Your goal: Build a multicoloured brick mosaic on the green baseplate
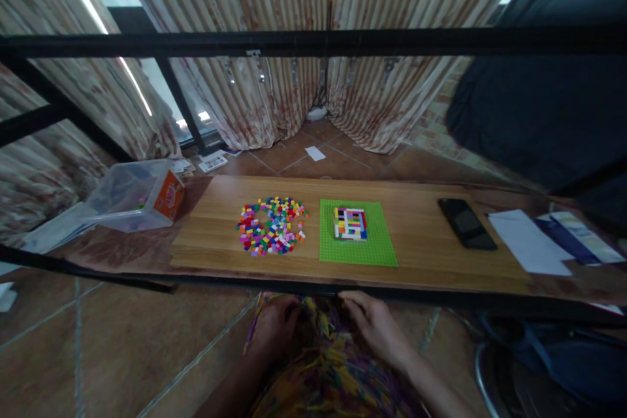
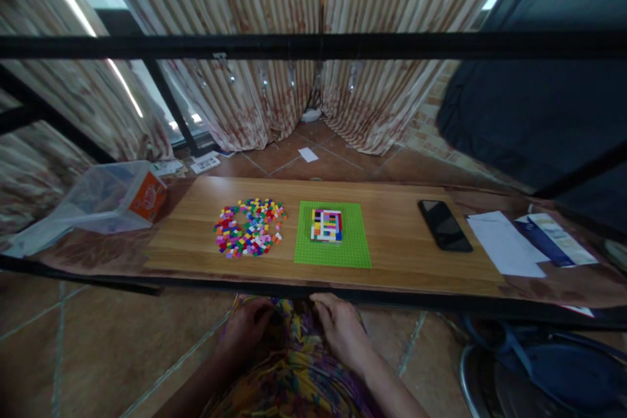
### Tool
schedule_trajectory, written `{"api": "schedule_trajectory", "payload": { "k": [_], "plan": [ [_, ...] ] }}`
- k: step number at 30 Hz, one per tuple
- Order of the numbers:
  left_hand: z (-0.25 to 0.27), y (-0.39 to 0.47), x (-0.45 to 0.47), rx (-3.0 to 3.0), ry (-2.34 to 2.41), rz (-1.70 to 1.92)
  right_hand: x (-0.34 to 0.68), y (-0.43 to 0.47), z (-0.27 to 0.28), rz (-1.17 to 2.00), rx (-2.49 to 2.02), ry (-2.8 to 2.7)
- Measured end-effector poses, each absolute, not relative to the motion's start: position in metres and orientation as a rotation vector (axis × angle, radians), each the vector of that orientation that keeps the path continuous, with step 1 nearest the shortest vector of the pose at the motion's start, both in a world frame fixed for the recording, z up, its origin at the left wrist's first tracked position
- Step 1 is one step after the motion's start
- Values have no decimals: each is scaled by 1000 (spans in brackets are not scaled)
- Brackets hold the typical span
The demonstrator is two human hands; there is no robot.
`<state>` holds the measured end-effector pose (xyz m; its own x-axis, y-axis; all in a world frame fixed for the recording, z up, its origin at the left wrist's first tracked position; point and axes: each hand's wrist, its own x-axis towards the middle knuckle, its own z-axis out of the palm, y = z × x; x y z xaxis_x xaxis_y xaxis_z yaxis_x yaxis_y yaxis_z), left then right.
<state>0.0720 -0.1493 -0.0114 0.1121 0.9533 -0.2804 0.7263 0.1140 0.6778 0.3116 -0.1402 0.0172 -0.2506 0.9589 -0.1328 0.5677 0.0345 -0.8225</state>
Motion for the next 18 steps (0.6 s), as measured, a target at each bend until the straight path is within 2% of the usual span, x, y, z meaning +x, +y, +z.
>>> {"api": "schedule_trajectory", "payload": {
  "k": [4,10,14,18],
  "plan": [
    [-14,-144,78,1712,1707,311,345,-112,29,1002,-1589,-1566],
    [-19,-143,85,1767,1705,224,356,-66,39,777,-1555,-1451],
    [-21,-144,87,1792,1710,204,347,-43,34,592,-1473,-1446],
    [-22,-143,88,1807,1717,174,338,-26,21,551,-1438,-1371]
  ]
}}
